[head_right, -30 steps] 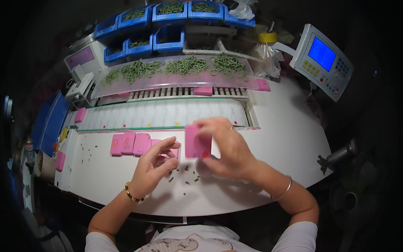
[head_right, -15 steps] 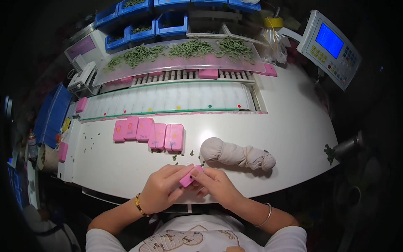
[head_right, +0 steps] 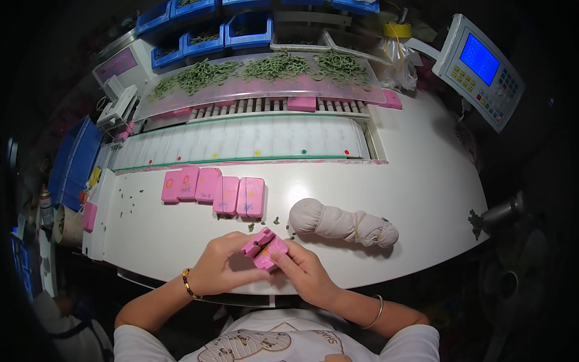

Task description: Assembling small toy figurines by placing them into pink plastic containers, adding accessories, and wiping them clean with a cloth at a production station.

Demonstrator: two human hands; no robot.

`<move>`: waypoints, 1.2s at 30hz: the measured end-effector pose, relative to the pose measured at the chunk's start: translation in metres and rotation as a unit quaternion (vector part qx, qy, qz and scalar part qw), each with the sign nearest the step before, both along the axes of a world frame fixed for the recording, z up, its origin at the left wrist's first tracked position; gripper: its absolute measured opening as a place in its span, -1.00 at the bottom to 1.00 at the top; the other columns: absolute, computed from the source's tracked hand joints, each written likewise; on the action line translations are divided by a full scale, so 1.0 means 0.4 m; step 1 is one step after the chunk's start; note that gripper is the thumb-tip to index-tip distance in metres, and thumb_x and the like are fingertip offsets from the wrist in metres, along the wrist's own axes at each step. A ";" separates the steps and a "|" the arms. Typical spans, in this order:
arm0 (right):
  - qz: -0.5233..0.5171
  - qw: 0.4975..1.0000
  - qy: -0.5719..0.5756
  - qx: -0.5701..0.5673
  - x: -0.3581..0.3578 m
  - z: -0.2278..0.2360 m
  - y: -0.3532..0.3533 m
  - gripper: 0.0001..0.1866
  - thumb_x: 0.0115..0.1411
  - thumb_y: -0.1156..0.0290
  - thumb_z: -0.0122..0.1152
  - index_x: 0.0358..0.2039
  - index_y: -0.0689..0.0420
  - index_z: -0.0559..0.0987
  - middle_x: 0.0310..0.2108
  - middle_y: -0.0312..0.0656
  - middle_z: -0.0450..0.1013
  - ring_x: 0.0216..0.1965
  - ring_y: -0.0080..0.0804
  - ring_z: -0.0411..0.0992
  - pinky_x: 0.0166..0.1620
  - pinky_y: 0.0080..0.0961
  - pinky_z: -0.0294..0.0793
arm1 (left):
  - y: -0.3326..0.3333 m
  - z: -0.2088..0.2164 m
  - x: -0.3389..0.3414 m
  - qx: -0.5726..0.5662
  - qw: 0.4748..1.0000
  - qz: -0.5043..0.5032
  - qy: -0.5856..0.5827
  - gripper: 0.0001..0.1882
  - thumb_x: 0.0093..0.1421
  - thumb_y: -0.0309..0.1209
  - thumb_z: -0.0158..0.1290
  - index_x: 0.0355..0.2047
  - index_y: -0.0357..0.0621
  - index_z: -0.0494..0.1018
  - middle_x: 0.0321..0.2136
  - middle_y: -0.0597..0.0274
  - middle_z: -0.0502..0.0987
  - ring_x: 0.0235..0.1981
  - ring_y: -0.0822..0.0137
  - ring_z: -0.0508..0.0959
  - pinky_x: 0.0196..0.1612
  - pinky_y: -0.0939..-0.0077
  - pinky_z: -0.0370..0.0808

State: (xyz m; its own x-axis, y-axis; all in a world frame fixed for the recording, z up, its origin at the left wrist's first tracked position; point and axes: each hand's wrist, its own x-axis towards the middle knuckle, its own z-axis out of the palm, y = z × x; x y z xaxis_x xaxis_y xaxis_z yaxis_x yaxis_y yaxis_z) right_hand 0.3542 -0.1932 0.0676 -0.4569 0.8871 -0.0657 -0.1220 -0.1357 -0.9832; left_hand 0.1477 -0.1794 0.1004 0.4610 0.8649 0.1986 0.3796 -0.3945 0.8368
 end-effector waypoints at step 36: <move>-0.069 0.993 0.096 0.020 -0.033 0.101 0.050 -0.67 0.19 0.49 0.25 -0.07 0.23 0.39 -0.12 -0.17 0.28 -0.11 -0.55 0.34 -0.19 -0.58 0.49 | 0.099 0.021 0.075 -0.377 0.722 0.116 -0.569 -0.67 0.26 -0.13 -0.09 -0.33 -0.18 0.42 -0.49 0.10 0.55 -0.48 0.28 0.57 -0.40 0.42 0.52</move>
State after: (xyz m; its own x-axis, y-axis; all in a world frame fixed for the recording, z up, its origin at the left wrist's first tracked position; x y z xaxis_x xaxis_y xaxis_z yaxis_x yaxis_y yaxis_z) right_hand 0.3409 -0.1732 0.1080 -0.3311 0.9424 0.0479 -0.3217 -0.0651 -0.9446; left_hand 0.1776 -0.1397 0.1089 0.1966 0.9524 -0.2331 -0.7391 0.3002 0.6030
